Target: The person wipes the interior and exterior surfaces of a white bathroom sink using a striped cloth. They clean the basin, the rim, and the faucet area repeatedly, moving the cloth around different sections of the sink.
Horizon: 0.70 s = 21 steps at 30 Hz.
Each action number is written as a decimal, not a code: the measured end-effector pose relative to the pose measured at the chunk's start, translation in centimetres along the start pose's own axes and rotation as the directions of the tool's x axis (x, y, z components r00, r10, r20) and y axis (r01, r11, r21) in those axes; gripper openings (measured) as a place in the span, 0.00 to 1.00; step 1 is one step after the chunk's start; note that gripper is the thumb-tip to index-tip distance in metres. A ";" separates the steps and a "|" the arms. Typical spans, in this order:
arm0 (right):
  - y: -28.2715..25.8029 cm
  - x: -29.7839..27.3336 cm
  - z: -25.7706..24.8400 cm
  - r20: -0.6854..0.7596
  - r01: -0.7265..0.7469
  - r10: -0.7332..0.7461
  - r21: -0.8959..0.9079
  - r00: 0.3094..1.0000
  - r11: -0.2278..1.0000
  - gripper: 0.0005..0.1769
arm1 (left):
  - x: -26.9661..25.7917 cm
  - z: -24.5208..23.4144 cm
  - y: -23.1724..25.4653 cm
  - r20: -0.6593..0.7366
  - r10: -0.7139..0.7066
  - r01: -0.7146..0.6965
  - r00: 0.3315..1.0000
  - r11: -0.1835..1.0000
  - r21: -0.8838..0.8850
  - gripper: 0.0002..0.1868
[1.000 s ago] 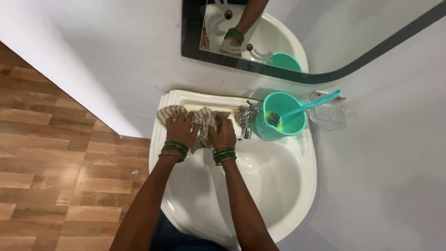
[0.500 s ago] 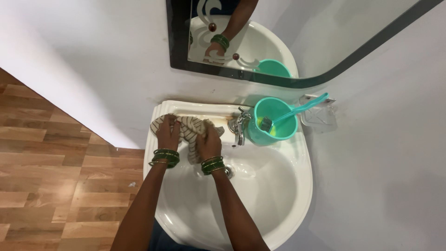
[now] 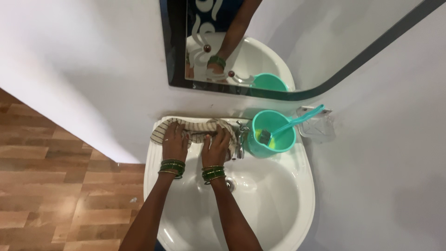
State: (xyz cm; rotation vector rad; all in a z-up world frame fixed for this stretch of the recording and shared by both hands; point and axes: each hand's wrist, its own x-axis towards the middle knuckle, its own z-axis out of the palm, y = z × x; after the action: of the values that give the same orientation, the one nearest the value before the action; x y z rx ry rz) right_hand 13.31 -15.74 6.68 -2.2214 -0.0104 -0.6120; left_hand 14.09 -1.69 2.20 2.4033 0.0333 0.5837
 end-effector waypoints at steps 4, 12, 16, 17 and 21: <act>2.7 1.6 2.1 0.079 -0.066 0.078 -0.144 0.994 0.987 0.46 | 1.2 2.1 0.7 0.222 0.037 -0.123 0.974 0.915 0.385 0.29; 6.1 3.7 5.2 0.037 -0.248 0.256 -0.144 0.966 0.958 0.53 | 2.6 2.6 2.4 0.339 -0.021 -0.165 0.940 0.844 0.511 0.31; 4.1 2.6 6.8 0.296 -0.157 0.306 -0.435 0.905 0.886 0.57 | 2.5 2.3 -1.5 0.264 -0.155 0.015 0.952 0.885 0.466 0.33; 3.3 2.3 7.6 0.359 -0.173 0.354 -0.448 0.863 0.877 0.56 | 2.5 2.5 -2.8 0.248 -0.179 0.062 0.952 0.907 0.417 0.33; 0.4 -0.7 10.5 0.472 -0.012 0.117 -0.221 0.874 0.975 0.43 | 2.0 2.9 -7.8 0.148 -0.229 0.219 0.962 0.972 0.080 0.26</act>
State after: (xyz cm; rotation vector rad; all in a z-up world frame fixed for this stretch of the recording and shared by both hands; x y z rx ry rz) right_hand 17.24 -8.33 0.33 -2.5183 -0.1320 -0.0030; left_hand 18.06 2.99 -3.73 2.4557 0.2572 0.2916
